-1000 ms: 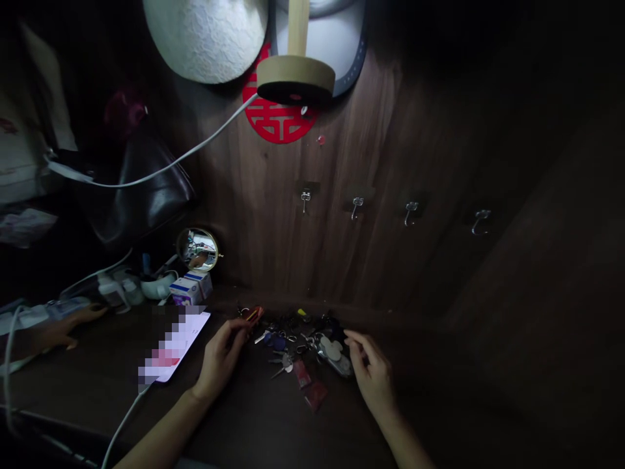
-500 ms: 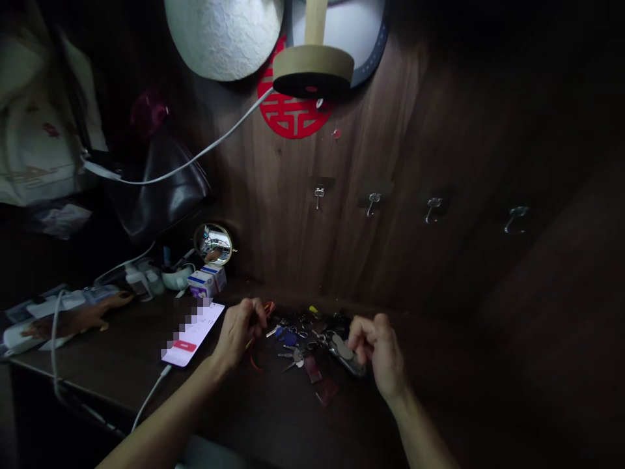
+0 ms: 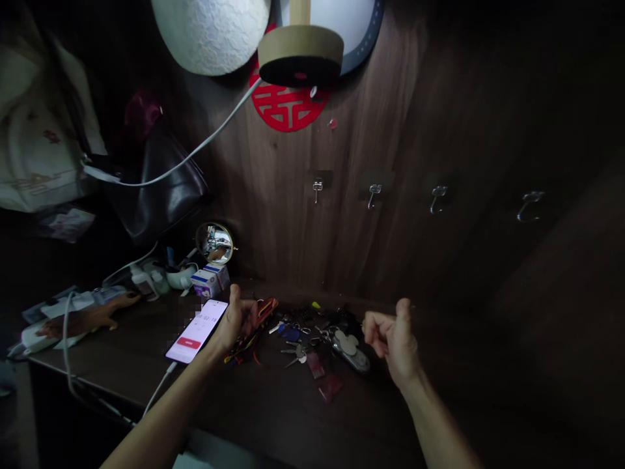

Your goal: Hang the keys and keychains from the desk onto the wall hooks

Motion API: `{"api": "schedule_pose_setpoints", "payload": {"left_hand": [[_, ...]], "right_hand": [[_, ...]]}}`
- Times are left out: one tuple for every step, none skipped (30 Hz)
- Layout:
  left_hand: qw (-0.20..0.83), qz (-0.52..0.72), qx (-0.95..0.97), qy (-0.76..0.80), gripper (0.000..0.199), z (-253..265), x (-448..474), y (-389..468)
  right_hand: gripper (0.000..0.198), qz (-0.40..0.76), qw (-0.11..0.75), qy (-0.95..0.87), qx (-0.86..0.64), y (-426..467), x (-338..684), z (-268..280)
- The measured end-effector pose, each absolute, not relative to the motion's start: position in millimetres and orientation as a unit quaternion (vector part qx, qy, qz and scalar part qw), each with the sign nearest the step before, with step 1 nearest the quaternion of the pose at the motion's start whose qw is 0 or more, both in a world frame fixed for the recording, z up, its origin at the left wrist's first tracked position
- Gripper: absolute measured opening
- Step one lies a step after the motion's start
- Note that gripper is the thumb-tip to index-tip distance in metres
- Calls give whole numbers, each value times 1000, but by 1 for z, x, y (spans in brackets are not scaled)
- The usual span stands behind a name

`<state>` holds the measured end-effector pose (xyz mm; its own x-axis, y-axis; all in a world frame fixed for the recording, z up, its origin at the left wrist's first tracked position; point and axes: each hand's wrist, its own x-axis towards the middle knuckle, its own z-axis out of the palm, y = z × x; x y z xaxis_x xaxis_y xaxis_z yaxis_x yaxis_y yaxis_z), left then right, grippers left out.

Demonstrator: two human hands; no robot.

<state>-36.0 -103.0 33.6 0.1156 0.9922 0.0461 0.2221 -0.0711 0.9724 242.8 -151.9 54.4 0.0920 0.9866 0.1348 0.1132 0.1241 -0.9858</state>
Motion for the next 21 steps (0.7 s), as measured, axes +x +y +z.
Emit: {"api": "schedule_pose_setpoints", "payload": {"left_hand": [[453,426,593,511,77,33,-37,-101],[453,427,592,513,77,34,-37,-100],[452,428,589,515,78,35,-38,-98],[451,431,588,515,78,36,-39,-97],[449,437,587,512,78,37,-39,-97],[445,449,585,508,79,38,-39,-97],[437,468,581,503,80,38,-39,-97],[421,491,577,498,79,37,-38,-98],[396,515,578,494,75,35,-38,-98],[359,536,585,492,68,31,-37,-98],[313,549,598,493,58,27,-36,-98],[262,549,621,494,49,21,-34,-98],[210,538,649,495,42,15,-33,-97],[163,520,677,494,36,8,-32,-95],[128,498,704,490,32,1,-30,-94],[101,477,724,487,30,-6,-29,-93],[80,459,735,492,29,-12,-28,-92],[64,443,742,499,29,-16,-27,-91],[51,429,746,506,29,-20,-27,-91],[44,415,752,511,29,-22,-27,-92],[42,401,760,510,29,-23,-27,-92]], "right_hand": [[80,411,528,-534,-517,-152,242,55],[80,407,529,-536,-517,-151,242,56],[79,403,530,-538,-517,-151,241,56],[79,399,532,-539,-517,-150,240,57],[79,395,533,-539,-518,-149,239,56],[79,391,533,-540,-522,-147,238,55],[78,384,531,-542,-526,-145,235,53],[75,371,530,-546,-532,-143,232,50],[71,354,528,-553,-538,-141,228,46],[65,332,523,-567,-543,-139,224,41],[56,309,517,-584,-544,-137,218,36],[47,289,502,-607,-544,-135,212,30],[38,273,479,-635,-541,-134,206,24],[32,258,460,-663,-531,-133,199,19],[29,230,444,-691,-521,-132,192,14],[28,197,425,-721,-511,-132,186,9],[30,165,404,-749,-499,-132,181,5],[33,134,380,-775,-487,-133,175,2],[38,108,353,-799,-476,-133,171,-1],[41,87,325,-818,-466,-134,168,-4],[43,69,299,-834,-458,-134,166,-6]]}}
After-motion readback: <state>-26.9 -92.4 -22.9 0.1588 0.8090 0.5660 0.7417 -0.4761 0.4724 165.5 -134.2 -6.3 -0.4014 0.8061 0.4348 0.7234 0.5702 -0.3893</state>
